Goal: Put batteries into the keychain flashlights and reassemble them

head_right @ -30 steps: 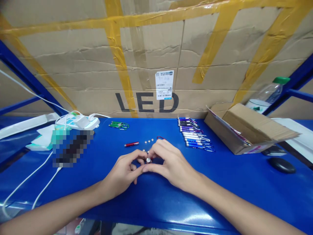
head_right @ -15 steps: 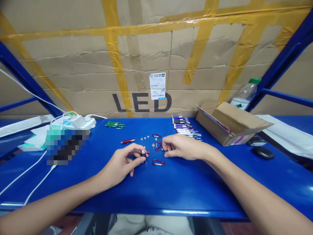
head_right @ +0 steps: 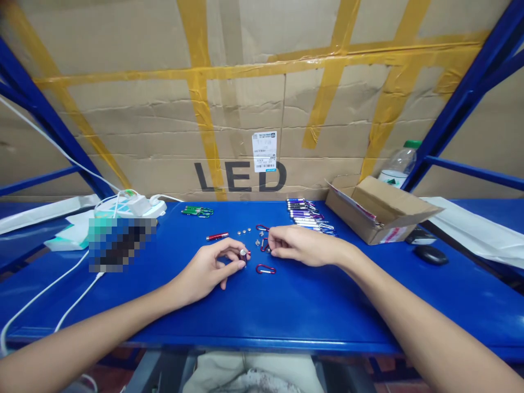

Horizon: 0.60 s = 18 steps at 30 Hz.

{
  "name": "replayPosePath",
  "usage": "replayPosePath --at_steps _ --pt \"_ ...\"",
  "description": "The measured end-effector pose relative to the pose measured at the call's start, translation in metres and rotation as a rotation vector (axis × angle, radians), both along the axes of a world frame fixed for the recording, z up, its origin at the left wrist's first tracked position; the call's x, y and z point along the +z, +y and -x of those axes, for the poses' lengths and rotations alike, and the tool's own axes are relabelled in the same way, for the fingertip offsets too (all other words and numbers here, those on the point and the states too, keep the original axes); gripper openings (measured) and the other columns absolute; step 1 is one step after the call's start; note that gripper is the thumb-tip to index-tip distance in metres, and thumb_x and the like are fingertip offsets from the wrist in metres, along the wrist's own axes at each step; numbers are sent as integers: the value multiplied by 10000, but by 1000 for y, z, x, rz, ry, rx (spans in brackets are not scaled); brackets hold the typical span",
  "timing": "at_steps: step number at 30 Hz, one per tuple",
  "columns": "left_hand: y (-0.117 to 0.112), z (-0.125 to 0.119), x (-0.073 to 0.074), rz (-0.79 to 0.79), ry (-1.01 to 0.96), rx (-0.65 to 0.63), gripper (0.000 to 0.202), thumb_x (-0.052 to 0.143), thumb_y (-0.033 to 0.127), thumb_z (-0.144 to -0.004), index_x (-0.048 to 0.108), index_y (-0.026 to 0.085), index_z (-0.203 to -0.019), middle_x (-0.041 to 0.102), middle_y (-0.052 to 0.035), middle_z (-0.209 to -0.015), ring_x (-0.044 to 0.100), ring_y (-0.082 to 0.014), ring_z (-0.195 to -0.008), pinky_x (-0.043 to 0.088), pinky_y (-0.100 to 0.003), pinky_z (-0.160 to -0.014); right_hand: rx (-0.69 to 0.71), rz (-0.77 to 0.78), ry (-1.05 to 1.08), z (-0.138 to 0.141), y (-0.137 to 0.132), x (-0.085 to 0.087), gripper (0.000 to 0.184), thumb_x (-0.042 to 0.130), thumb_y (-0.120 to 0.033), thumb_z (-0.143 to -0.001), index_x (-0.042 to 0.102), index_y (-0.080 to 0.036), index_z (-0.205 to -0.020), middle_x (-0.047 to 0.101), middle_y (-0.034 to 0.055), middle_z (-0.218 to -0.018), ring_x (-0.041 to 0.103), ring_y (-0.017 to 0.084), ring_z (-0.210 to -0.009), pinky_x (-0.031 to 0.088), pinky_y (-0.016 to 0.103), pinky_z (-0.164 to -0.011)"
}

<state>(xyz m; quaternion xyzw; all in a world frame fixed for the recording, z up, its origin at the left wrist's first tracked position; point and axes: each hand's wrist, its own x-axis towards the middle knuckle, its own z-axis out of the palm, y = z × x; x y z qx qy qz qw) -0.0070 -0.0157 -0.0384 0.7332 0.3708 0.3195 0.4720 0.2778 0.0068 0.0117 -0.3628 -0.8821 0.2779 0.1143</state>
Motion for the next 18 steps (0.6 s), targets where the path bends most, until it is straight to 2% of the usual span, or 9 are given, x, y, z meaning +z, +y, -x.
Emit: replayPosePath --at_steps 6,11,18 --pt "0 0 -3 16 42 13 396 722 474 -961 699 183 -1228 697 -40 -988 599 -85 -583 545 -182 -445 -18 -113 208 15 -10 1 175 563 -351 -1083 638 -198 -1043 711 53 -1004 620 188 -858 507 323 -795" --pt "-1 1 0 7 37 18 398 722 484 -961 701 185 -1223 679 -25 -964 610 -83 -573 559 -184 -459 -79 -221 378 29 -26 -3 90 581 -292 -1085 626 -218 -1060 686 53 -1042 634 186 -908 529 318 -831" --pt "-3 2 5 56 43 21 368 716 475 -967 690 192 -1201 655 -6 -927 604 -75 -521 556 -198 -478 -117 -297 435 33 -35 -13 61 566 -271 -1114 618 -240 -1119 655 67 -1082 616 204 -969 508 351 -880"
